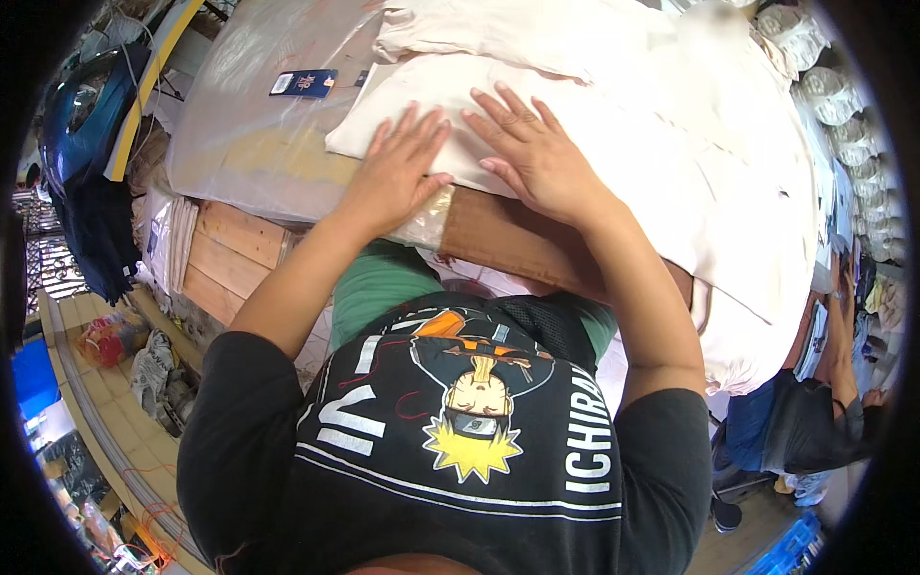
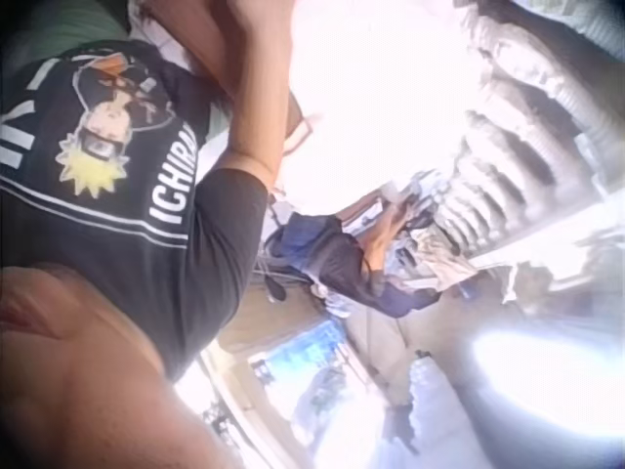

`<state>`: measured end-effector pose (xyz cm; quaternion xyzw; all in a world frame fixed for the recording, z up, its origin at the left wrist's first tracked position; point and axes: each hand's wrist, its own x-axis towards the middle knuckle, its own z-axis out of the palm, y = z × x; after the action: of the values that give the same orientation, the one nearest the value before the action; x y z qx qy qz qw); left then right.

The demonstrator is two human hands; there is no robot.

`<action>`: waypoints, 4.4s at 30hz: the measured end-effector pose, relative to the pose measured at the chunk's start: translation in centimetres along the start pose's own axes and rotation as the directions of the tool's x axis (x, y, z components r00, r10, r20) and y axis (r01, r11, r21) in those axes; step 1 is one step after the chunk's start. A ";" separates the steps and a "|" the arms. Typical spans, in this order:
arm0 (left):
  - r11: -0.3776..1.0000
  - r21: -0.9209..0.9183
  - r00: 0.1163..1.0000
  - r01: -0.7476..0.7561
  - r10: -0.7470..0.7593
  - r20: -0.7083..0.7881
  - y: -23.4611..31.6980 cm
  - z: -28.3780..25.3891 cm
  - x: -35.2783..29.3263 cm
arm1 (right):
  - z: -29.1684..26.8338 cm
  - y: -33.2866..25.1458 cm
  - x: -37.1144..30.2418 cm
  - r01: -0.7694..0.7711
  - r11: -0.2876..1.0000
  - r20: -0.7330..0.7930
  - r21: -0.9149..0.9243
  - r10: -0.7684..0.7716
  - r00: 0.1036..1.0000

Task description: The person folds a light-colored shirt on a table and places it into a clear plastic bag.

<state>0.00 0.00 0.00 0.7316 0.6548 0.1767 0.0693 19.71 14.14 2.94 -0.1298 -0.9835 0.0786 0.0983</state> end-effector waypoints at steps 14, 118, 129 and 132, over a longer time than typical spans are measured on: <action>0.992 -0.044 0.986 0.115 -0.120 -0.117 -4.7 -2.6 0.2 | -0.2 -1.2 15.4 0.091 0.989 -0.228 -0.118 -0.117 0.967; 0.963 -0.103 0.867 0.248 -0.268 -0.420 -0.9 -18.8 18.4 | -21.0 7.2 14.7 -0.266 0.935 -0.606 -0.233 0.074 0.792; 0.947 -0.271 0.897 -0.173 0.038 -0.440 13.5 -2.5 10.3 | -9.4 9.2 -4.9 -0.081 0.267 -0.171 0.960 0.791 0.587; 0.932 -0.213 0.935 -0.292 0.231 -0.271 15.6 0.7 6.9 | -5.2 9.1 -8.2 -0.094 0.064 -0.019 0.993 0.908 0.418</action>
<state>15.34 4.82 5.74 0.7710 0.5268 0.3532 0.0566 30.76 21.27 4.97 -0.4462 -0.4898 0.5893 0.4623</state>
